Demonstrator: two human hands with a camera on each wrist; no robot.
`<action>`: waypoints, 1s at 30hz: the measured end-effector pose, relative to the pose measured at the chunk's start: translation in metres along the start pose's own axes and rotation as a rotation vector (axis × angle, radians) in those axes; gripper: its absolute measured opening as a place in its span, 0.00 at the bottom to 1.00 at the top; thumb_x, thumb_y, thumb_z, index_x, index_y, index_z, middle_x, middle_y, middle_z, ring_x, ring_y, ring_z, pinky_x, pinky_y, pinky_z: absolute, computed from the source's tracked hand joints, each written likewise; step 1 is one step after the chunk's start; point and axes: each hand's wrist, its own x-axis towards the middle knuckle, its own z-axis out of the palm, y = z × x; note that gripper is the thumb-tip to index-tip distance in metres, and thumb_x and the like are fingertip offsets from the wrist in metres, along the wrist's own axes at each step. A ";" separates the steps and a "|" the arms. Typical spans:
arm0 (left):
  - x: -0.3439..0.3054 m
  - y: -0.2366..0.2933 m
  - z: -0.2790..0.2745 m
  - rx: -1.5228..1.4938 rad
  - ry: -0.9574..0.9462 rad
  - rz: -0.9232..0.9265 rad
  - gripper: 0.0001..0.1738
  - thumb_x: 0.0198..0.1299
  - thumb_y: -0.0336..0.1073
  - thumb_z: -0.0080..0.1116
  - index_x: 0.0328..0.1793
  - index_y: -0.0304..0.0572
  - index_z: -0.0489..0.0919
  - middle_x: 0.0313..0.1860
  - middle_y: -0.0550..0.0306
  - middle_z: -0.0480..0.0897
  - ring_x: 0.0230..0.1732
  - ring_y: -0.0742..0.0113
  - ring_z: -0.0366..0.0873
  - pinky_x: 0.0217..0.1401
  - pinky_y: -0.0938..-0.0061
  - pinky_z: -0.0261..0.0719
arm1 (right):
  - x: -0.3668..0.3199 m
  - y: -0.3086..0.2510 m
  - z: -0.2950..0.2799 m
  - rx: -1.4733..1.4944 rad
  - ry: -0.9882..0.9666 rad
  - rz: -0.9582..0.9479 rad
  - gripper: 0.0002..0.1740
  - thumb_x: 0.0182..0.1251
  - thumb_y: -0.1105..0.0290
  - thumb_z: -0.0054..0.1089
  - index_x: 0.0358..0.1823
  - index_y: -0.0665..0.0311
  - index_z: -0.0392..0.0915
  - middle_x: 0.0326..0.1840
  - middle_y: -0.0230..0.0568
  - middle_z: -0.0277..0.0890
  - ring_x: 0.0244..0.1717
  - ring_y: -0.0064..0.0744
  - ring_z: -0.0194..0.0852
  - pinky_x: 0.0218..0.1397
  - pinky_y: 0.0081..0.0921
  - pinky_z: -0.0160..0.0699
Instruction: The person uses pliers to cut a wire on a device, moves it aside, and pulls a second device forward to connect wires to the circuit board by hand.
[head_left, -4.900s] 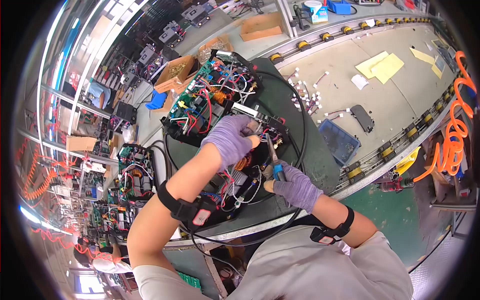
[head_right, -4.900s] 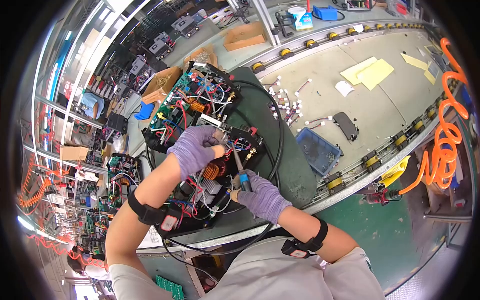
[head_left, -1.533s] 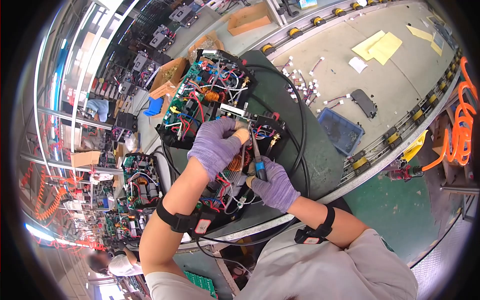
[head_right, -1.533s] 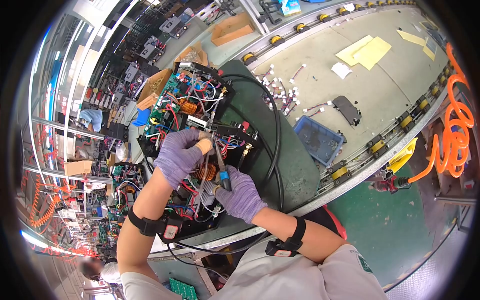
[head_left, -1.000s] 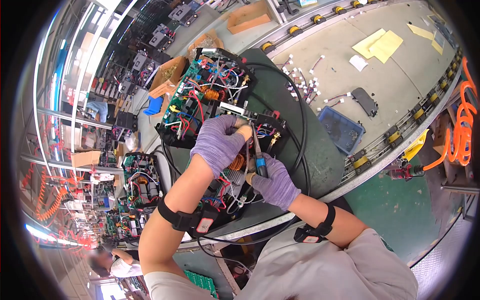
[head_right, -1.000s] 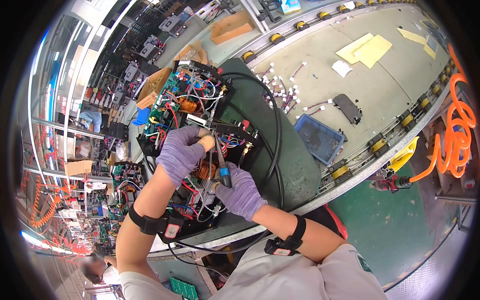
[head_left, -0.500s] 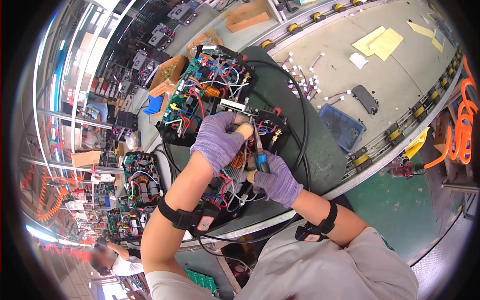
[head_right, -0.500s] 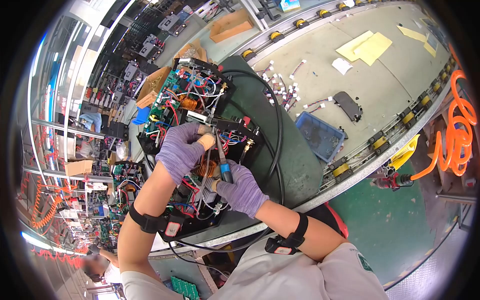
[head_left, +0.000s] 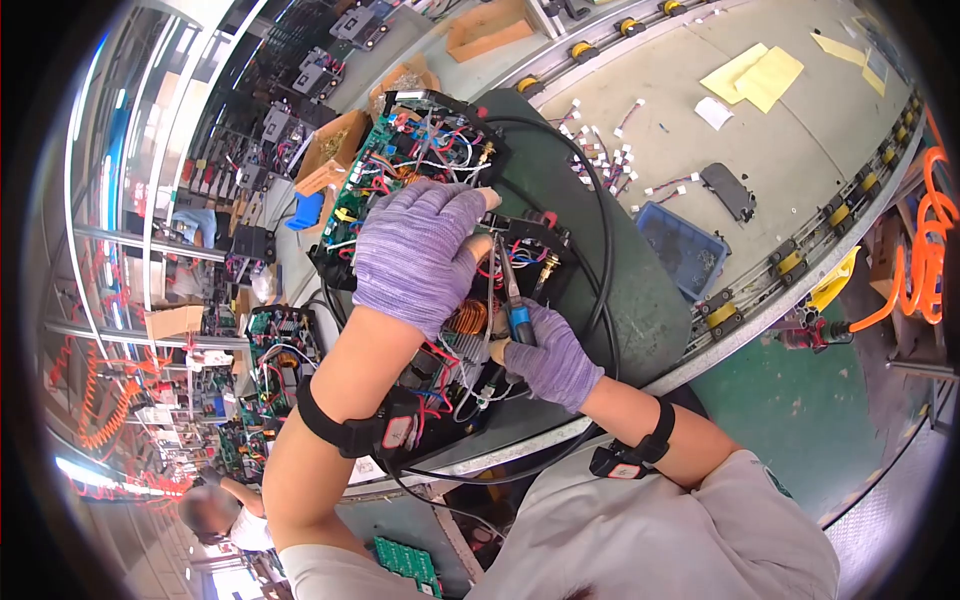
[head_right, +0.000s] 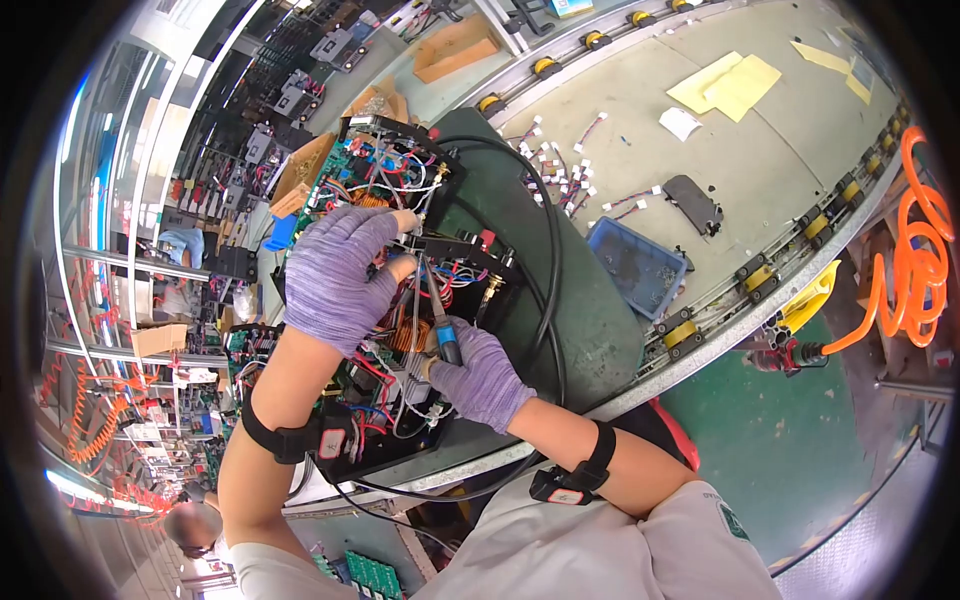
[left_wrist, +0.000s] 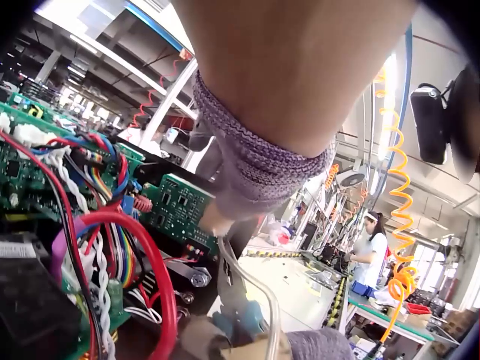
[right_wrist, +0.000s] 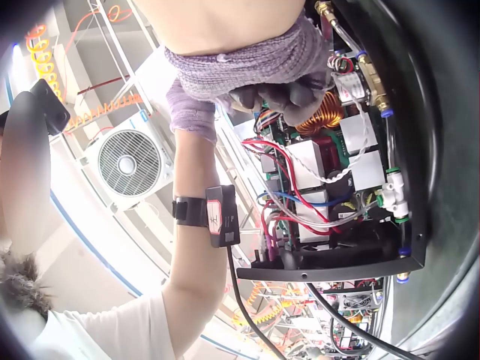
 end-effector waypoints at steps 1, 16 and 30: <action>0.002 -0.001 -0.001 -0.006 -0.004 0.027 0.24 0.42 0.34 0.72 0.50 0.47 0.84 0.44 0.52 0.84 0.45 0.51 0.81 0.50 0.60 0.79 | -0.001 -0.003 0.001 0.015 -0.004 0.005 0.19 0.57 0.75 0.65 0.49 0.62 0.71 0.33 0.30 0.70 0.25 0.19 0.69 0.27 0.20 0.75; 0.003 -0.012 0.003 -0.046 0.025 0.218 0.25 0.42 0.32 0.70 0.52 0.42 0.82 0.42 0.48 0.84 0.43 0.50 0.81 0.47 0.61 0.80 | -0.003 0.000 0.019 -0.074 0.128 -0.109 0.18 0.61 0.75 0.61 0.53 0.67 0.73 0.32 0.32 0.73 0.31 0.22 0.71 0.36 0.25 0.77; -0.004 -0.014 0.008 0.011 0.063 0.208 0.27 0.43 0.36 0.69 0.53 0.40 0.82 0.45 0.47 0.85 0.48 0.47 0.80 0.54 0.58 0.80 | 0.006 0.010 0.013 -0.112 0.141 -0.183 0.19 0.60 0.76 0.61 0.52 0.66 0.70 0.30 0.30 0.72 0.24 0.19 0.69 0.26 0.19 0.73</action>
